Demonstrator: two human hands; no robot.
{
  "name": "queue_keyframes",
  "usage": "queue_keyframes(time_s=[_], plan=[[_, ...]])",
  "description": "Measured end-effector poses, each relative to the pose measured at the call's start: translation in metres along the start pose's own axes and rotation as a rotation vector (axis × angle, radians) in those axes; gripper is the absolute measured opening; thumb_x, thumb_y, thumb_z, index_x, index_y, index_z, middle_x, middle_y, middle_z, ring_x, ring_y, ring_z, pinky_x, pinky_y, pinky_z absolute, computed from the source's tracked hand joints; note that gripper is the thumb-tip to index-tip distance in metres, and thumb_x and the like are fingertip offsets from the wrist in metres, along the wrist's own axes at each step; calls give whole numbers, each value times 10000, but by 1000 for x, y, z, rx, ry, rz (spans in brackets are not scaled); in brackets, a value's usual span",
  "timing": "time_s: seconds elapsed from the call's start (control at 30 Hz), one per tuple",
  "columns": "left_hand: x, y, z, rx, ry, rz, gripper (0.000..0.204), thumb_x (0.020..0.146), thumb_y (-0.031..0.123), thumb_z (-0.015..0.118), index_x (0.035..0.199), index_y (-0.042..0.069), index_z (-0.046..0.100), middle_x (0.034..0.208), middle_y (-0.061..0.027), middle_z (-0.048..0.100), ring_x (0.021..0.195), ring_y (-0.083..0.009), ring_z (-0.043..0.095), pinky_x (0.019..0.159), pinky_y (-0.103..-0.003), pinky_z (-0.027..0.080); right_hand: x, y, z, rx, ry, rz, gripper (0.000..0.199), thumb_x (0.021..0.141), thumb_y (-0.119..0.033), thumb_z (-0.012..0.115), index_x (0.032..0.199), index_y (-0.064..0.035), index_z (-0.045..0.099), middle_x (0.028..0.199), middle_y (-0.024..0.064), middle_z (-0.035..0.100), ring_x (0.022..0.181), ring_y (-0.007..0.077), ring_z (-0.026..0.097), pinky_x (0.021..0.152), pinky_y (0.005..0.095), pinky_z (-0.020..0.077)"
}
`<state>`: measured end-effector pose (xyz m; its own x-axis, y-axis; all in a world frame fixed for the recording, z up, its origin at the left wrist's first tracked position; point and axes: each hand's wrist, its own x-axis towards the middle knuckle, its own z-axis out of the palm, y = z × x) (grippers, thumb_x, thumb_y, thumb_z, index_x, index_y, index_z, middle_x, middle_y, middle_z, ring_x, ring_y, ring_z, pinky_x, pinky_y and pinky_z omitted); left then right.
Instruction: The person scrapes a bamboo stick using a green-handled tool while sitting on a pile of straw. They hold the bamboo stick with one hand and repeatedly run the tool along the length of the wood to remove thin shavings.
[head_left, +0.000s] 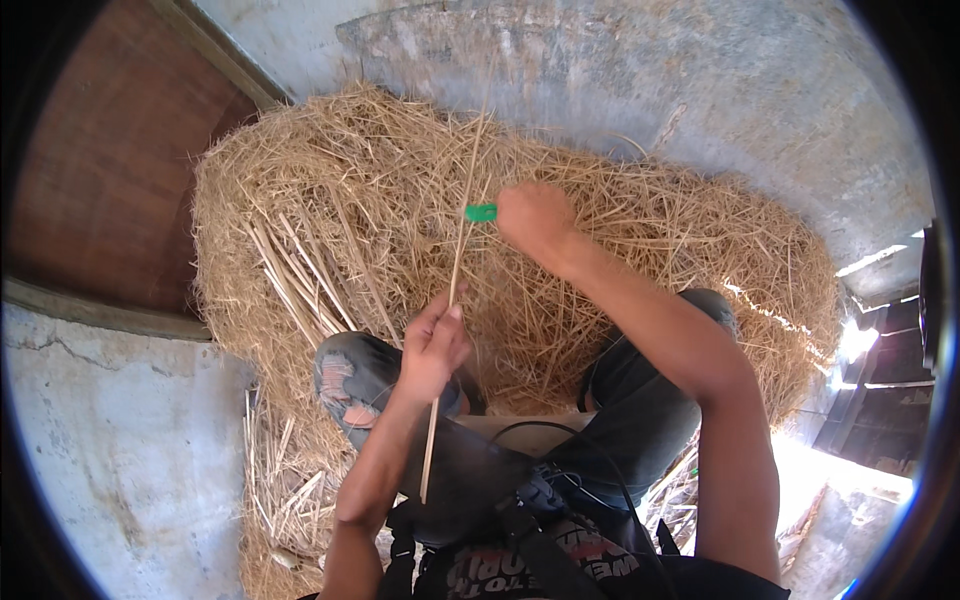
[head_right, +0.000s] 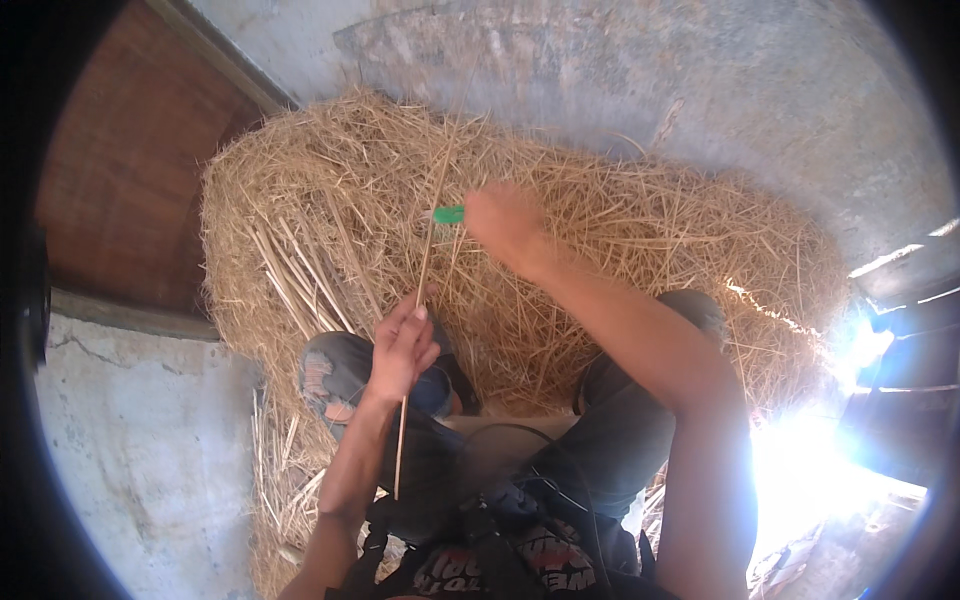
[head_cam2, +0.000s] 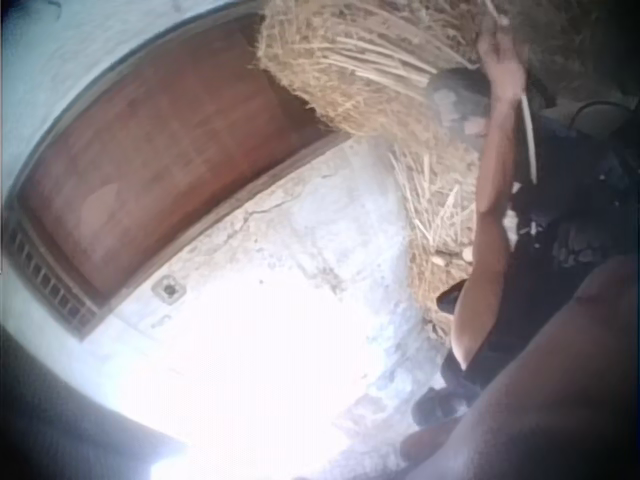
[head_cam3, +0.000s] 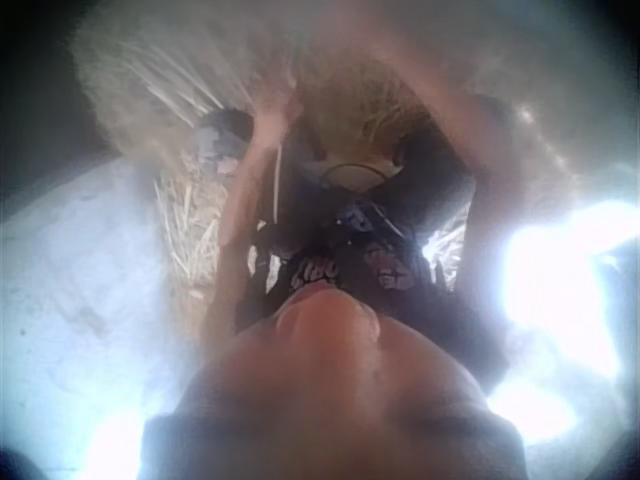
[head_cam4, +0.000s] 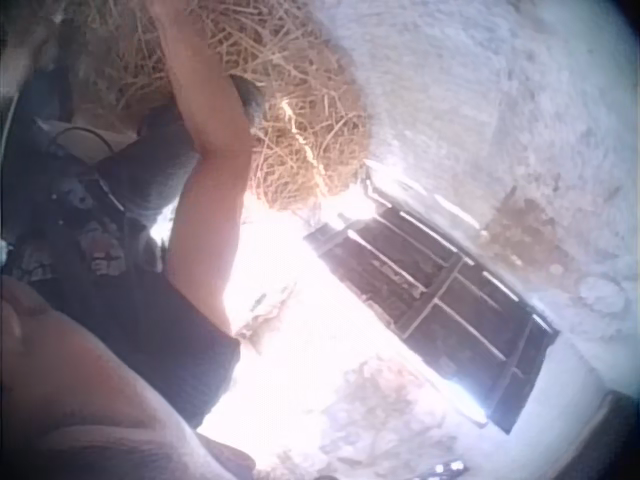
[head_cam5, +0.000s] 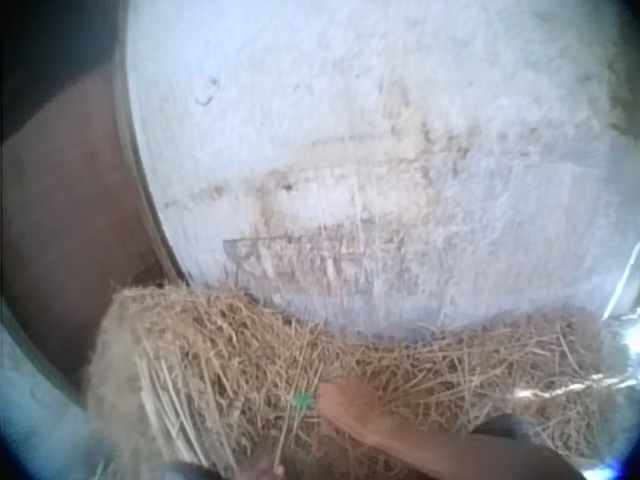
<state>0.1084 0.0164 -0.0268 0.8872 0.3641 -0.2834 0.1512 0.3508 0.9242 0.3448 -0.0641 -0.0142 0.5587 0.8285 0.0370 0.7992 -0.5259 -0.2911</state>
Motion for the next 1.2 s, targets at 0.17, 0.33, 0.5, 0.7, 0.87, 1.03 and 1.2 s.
queue_keyframes(time_s=[0.17,0.33,0.5,0.7,0.87,1.03,1.2], plan=[[6,6,2,22,-38,30,446,1103,207,471,1494,-6,451,607,74,303,474,-33,244,442,-219,255,9,14,-8,-87,101,39,244,961,-160,563,854,-18,731,764,160,714,669,299,722,582,439,571],[-36,-5,1,215,-154,51,469,1101,207,471,1509,-21,431,603,71,299,472,-35,246,456,-222,258,36,106,-64,81,292,463,239,984,-160,544,915,-20,725,769,158,710,667,268,701,607,436,568],[-45,-3,-24,8,-176,-54,466,1100,195,483,1526,12,432,606,73,290,479,-43,249,472,-215,255,10,173,-94,-48,429,577,227,920,-189,651,955,23,725,786,184,705,651,285,676,624,407,573],[-38,11,-16,-166,-182,-103,567,1078,351,522,1501,-19,442,572,63,283,423,-44,230,400,-211,230,-31,109,-103,194,257,348,211,861,-172,688,933,19,736,833,192,712,735,320,713,688,440,586],[-35,15,-10,-250,-195,-152,585,1068,375,533,1488,-22,451,551,62,283,379,-47,220,361,-217,206,-46,54,-79,300,142,242,210,822,-119,667,828,87,703,675,244,652,608,346,670,648,479,567],[-32,16,-5,-297,-190,-186,551,1077,348,514,1487,-14,454,555,66,286,383,-47,225,367,-214,212,-59,20,-54,236,45,19,172,786,-120,674,802,46,715,717,232,665,664,377,685,659,505,565],[-22,7,6,-195,-121,-103,472,1102,277,471,1486,3,460,573,69,302,417,-40,247,396,-205,241,-68,-12,-39,165,-147,-22,141,766,-120,685,820,1,732,807,216,710,753,391,714,682,503,581]])
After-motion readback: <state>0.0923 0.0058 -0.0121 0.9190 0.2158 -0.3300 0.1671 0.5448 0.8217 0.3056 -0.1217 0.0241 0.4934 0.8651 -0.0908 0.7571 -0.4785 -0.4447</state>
